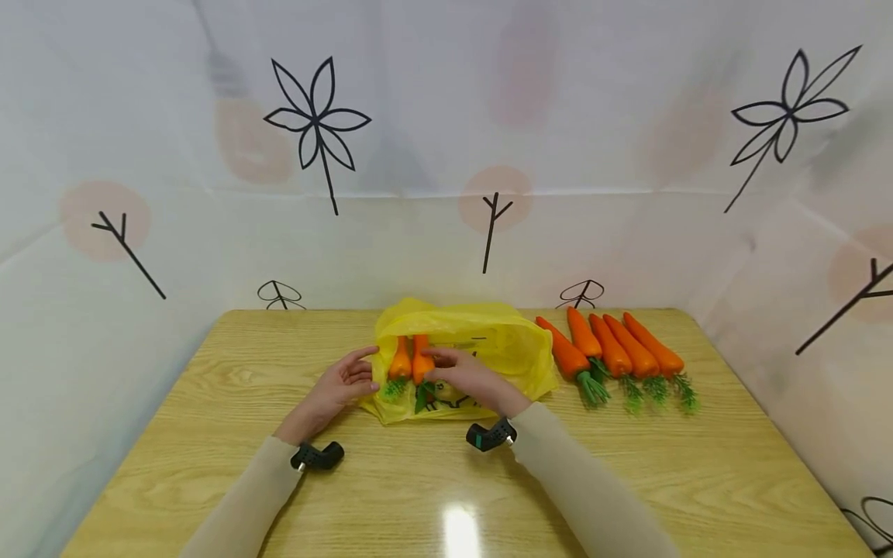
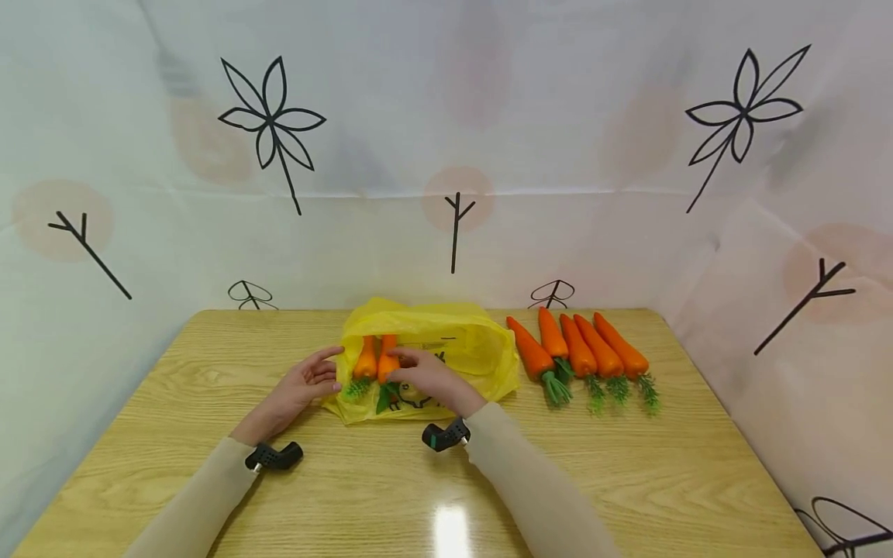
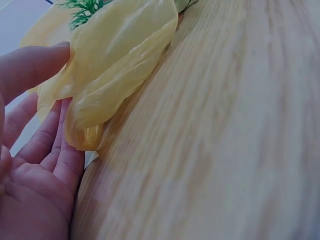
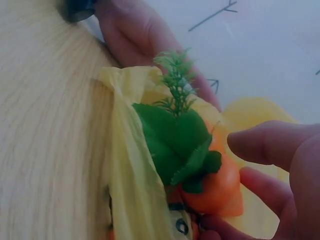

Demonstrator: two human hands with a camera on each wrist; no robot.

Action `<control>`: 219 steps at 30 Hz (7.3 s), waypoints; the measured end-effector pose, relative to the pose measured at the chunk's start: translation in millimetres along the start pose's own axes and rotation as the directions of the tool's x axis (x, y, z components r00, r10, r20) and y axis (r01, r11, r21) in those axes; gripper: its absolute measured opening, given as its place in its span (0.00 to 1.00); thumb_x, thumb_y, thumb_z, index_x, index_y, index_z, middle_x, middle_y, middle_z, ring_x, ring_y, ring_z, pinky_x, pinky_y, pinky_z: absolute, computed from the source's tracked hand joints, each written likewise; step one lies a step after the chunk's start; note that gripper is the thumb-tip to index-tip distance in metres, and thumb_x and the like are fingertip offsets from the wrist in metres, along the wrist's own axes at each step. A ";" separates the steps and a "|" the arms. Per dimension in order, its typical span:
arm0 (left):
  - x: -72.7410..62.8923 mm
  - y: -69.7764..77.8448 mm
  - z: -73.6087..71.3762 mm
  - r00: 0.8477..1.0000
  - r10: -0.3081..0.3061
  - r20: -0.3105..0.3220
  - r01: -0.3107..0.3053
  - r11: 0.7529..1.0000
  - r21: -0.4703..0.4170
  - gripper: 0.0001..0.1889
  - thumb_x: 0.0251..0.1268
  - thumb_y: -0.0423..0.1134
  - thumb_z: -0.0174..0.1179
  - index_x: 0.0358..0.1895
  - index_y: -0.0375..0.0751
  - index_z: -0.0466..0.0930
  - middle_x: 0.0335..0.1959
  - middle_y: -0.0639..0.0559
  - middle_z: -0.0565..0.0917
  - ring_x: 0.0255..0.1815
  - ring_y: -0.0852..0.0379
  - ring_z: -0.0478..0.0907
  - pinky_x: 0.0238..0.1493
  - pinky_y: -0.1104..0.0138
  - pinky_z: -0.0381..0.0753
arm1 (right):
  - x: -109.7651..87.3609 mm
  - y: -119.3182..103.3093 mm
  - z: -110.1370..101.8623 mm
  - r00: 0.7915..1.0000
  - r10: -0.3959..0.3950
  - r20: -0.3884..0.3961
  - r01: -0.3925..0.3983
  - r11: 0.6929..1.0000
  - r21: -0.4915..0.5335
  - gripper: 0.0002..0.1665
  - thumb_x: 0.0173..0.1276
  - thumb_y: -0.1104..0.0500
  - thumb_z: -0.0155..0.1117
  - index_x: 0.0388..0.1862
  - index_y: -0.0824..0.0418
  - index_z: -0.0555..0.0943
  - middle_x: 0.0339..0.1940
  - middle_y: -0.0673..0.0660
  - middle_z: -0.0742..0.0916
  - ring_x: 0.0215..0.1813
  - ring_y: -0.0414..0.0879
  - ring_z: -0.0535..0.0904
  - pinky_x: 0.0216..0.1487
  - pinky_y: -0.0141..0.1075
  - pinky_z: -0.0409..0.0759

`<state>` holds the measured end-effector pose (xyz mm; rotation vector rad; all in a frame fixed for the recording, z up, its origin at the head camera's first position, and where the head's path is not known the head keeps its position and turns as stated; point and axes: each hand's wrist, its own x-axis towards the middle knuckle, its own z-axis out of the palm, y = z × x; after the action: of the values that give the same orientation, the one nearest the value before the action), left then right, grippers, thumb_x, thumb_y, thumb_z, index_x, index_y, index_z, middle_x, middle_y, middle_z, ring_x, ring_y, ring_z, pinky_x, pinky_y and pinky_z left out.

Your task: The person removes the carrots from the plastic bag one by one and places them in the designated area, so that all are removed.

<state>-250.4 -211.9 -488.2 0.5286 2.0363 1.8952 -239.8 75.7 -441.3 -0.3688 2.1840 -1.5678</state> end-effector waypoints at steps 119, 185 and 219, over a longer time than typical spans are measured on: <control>0.3 2.1 -0.2 1.000 -0.014 -0.005 0.014 1.000 0.004 0.36 0.67 0.30 0.64 0.76 0.40 0.59 0.56 0.39 0.71 0.57 0.50 0.72 0.54 0.68 0.77 | -119.1 -8.5 -60.8 0.976 -0.080 -0.201 0.037 0.977 -0.210 0.23 0.70 0.59 0.64 0.64 0.48 0.80 0.68 0.59 0.77 0.48 0.54 0.73 0.29 0.38 0.70; 1.5 2.2 -1.0 1.000 -0.003 -0.002 0.003 1.000 -0.001 0.36 0.67 0.30 0.64 0.76 0.38 0.60 0.56 0.39 0.72 0.57 0.51 0.73 0.54 0.69 0.77 | -223.4 32.0 -200.9 0.850 -0.063 -0.523 -0.149 0.924 -0.353 0.34 0.80 0.48 0.52 0.80 0.52 0.59 0.69 0.73 0.68 0.34 0.37 0.69 0.24 0.36 0.67; 2.0 0.8 -1.2 1.000 -0.007 0.002 0.007 1.000 -0.008 0.36 0.67 0.30 0.65 0.76 0.38 0.59 0.57 0.39 0.73 0.56 0.53 0.74 0.55 0.69 0.77 | -217.6 103.7 -276.9 0.818 -0.009 -0.575 -0.320 0.824 -0.468 0.39 0.78 0.45 0.53 0.72 0.74 0.64 0.39 0.71 0.79 0.25 0.46 0.66 0.21 0.37 0.65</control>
<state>-252.7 -212.0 -487.3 0.5198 2.0260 1.8974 -180.3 437.5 -423.8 0.1566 3.0273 -0.9903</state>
